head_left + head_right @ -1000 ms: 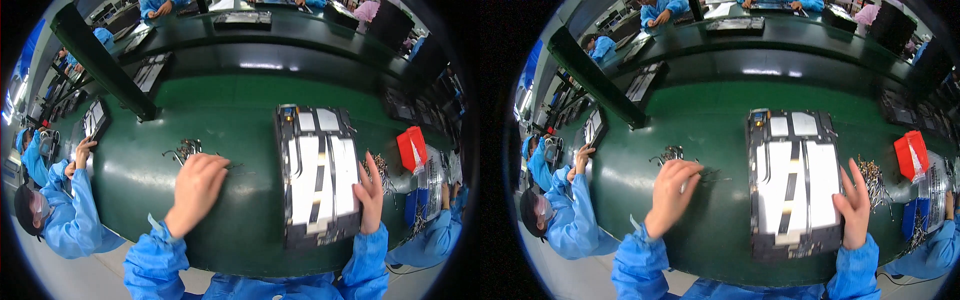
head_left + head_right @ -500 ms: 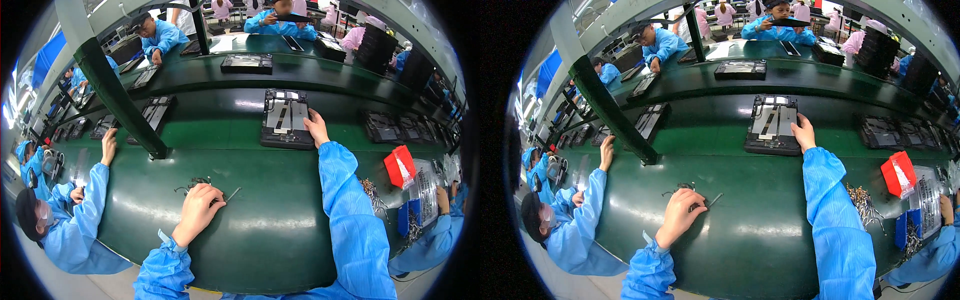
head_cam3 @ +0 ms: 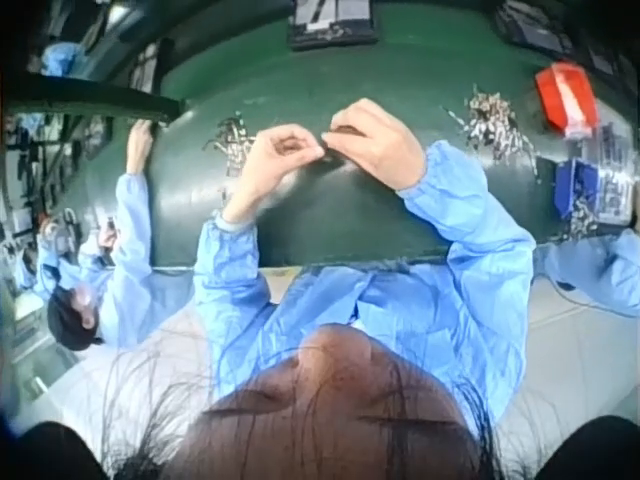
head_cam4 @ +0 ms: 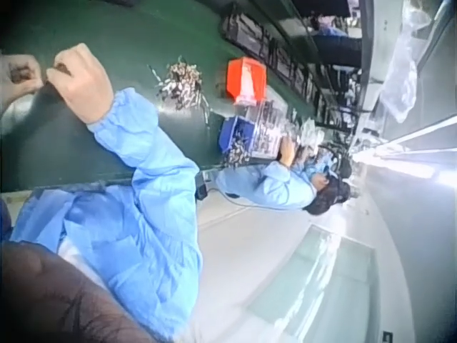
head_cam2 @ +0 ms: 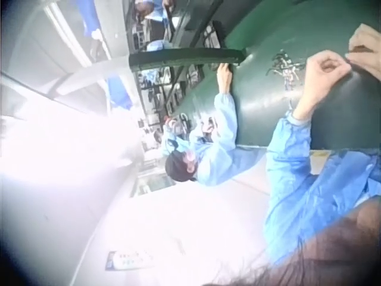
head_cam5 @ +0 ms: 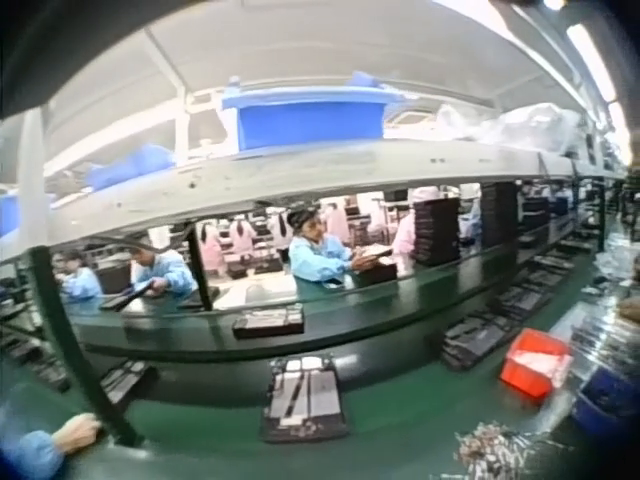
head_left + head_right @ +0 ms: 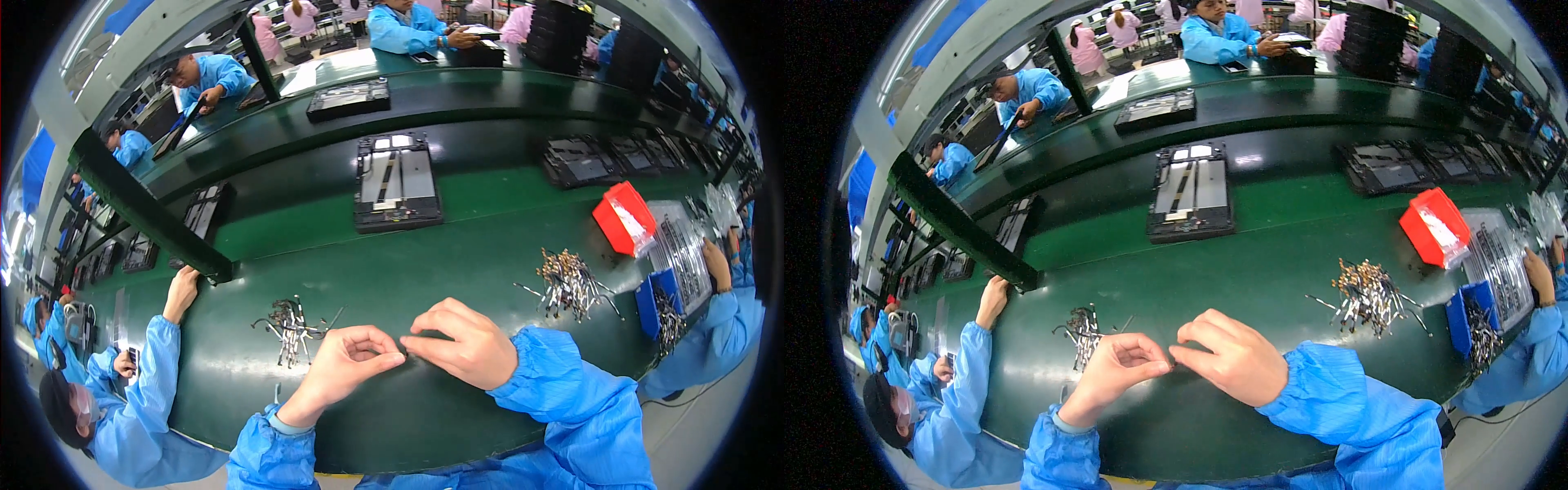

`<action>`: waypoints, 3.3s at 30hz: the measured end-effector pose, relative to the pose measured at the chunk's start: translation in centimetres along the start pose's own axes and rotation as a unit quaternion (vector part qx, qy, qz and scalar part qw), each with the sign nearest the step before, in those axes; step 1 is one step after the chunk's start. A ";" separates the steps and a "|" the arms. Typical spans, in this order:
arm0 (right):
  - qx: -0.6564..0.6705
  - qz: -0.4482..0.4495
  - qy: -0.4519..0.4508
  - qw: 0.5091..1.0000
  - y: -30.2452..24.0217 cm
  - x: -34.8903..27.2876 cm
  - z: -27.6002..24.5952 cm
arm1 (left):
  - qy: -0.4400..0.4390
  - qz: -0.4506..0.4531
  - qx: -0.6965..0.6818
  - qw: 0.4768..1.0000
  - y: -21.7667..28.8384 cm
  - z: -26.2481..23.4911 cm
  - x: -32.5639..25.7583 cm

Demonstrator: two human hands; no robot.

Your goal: The person connects ribbon cables and internal components to tablet frames by hand on an assembly line.

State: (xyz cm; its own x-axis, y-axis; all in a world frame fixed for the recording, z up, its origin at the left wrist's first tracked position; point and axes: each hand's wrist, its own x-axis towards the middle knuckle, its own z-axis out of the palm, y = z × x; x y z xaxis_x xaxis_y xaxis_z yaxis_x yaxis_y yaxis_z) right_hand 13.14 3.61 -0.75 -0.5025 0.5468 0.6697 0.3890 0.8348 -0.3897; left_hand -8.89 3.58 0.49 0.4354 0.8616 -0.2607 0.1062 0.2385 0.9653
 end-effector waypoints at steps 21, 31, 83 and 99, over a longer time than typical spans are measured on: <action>0.373 0.443 0.080 0.811 2.0 -6.3 -3.7 | -0.143 -0.050 0.068 0.986 -1.5 8.0 2.0; 0.111 0.176 0.119 0.971 -0.2 -7.9 -3.2 | -0.101 0.052 0.087 0.990 -1.2 9.2 2.2; -0.285 0.479 -0.004 0.830 40.8 -9.3 -24.3 | 0.050 0.249 0.073 0.965 -0.9 17.2 35.4; -0.012 0.354 -0.075 0.932 26.7 4.2 -12.5 | -0.034 0.143 -0.071 0.987 3.3 14.7 10.6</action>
State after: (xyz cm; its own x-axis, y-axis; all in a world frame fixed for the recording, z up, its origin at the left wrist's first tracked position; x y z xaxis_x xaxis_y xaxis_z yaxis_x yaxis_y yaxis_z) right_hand 31.05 27.41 -0.46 -0.2150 0.9644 0.1539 0.6804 0.2609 -0.6848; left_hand 9.26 6.93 1.05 0.4892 0.8717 0.0281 -0.1531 0.0542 0.9867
